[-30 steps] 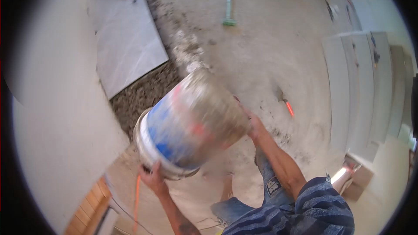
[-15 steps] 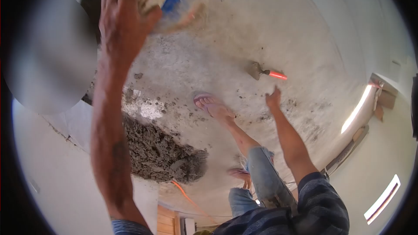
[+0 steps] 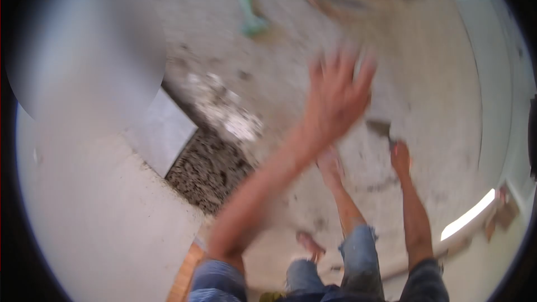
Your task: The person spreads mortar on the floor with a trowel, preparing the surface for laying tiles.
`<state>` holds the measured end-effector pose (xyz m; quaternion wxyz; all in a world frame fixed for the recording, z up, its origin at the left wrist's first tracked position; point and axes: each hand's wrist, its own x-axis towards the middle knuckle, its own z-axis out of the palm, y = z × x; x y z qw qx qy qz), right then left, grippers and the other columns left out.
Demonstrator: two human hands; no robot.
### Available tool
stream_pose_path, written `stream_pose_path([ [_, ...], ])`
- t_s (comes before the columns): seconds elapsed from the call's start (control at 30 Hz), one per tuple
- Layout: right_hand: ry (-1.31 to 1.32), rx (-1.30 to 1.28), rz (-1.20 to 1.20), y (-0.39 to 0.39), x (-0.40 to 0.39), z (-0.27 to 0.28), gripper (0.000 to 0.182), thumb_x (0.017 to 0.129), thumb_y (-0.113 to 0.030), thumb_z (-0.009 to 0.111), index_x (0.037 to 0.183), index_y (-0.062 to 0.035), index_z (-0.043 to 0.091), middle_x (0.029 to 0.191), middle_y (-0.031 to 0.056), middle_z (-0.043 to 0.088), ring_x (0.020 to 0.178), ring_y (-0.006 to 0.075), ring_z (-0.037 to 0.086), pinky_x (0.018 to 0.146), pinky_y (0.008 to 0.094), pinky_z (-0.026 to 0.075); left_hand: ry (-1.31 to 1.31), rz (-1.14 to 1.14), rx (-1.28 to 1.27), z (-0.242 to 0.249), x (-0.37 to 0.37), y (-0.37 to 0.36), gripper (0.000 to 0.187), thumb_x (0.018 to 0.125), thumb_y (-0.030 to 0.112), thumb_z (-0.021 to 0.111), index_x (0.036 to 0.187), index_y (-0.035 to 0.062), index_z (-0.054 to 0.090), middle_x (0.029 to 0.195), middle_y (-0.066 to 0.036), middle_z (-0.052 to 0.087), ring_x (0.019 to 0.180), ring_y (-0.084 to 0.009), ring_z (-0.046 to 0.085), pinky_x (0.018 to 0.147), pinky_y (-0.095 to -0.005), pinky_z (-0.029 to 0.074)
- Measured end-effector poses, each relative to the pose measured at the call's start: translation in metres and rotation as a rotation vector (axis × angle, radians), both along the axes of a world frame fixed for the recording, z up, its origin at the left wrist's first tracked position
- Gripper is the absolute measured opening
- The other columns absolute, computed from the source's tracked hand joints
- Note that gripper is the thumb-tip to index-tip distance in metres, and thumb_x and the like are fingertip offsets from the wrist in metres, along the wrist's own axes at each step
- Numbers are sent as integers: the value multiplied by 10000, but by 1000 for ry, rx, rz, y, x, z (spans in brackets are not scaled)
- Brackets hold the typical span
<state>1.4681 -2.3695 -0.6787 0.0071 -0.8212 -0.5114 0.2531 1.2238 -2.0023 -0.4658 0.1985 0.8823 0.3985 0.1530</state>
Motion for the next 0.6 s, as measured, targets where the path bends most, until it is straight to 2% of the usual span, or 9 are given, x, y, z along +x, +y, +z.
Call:
stream_pose_path([
  [0.03, 66, -119, -37, 26, -24, 37, 288, 874, -155, 535, 1109, 9, 558, 1123, 222, 575, 1062, 376, 534, 901, 445, 426, 61, 68, -304, -5, -25, -40, 595, 774, 252, 632, 1324, 120, 444, 1368, -173, 407, 1270, -356, 374, 1017, -608, 275],
  [0.07, 152, -229, -103, 64, -54, 74, 224, 854, -160, 569, 1017, -7, 568, 1006, 219, 602, 961, 376, 576, 807, 450, 459, 343, 260, -149, -103, -57, -128, 592, 803, 278, 631, 1322, 72, 435, 1343, -194, 424, 1263, -345, 385, 1029, -565, 290],
  [0.13, 344, 95, -166, 84, -110, 105, 251, 789, -198, 673, 892, -2, 557, 737, 157, 594, 677, 310, 576, 641, 419, 462, 77, 239, -392, -75, -120, -206, 508, 767, 269, 639, 1194, 45, 479, 945, -181, 582, 959, -353, 549, 766, -484, 430],
  [0.2, 592, -69, -223, 104, -176, 157, 302, 756, -234, 722, 915, -12, 592, 733, 118, 628, 690, 238, 591, 628, 368, 472, 163, 264, -800, -31, -170, -278, 737, 813, 408, 627, 1364, 6, 347, 1213, -249, 512, 1146, -401, 485, 890, -506, 412],
  [0.33, 938, 299, 126, 102, -319, 299, 419, 819, -219, 680, 1186, -50, 571, 1181, 72, 567, 969, 152, 543, 658, 320, 484, -103, 592, -824, 69, -224, -357, 700, 775, 445, 661, 1269, 3, 436, 1248, -267, 486, 1183, -406, 463, 970, -483, 386],
  [0.43, 1313, -633, -331, 16, -390, 331, 541, 892, -202, 612, 1388, -83, 434, 1328, 62, 496, 1182, 181, 461, 911, 343, 444, -348, 764, -803, 25, -264, -450, 492, 790, 302, 642, 1191, 44, 520, 1160, -213, 551, 1123, -358, 516, 967, -441, 396],
  [0.47, 1315, -531, -265, -12, -414, 334, 532, 926, -306, 567, 1379, -60, 438, 1329, 76, 507, 1193, 196, 475, 996, 349, 375, -617, 887, -785, 52, -275, -466, 467, 806, 279, 629, 1211, 76, 518, 1147, -155, 564, 1098, -320, 529, 967, -433, 393],
  [0.53, 879, -637, 237, -60, -432, 360, 576, 967, -467, 413, 1334, -26, 470, 1307, 157, 517, 1191, 231, 478, 968, 361, 398, -504, 1041, -971, 105, -307, -515, 403, 851, 279, 560, 1188, 59, 535, 1127, -169, 594, 1075, -318, 559, 927, -418, 426],
  [0.6, 625, -697, 649, -148, -407, 338, 542, 928, -384, 478, 1375, -88, 398, 1353, 187, 440, 1227, 302, 431, 973, 411, 396, -255, 1087, -982, 130, -330, -580, 381, 890, 272, 496, 1197, 54, 554, 1126, -201, 614, 1066, -360, 577, 894, -406, 461],
])
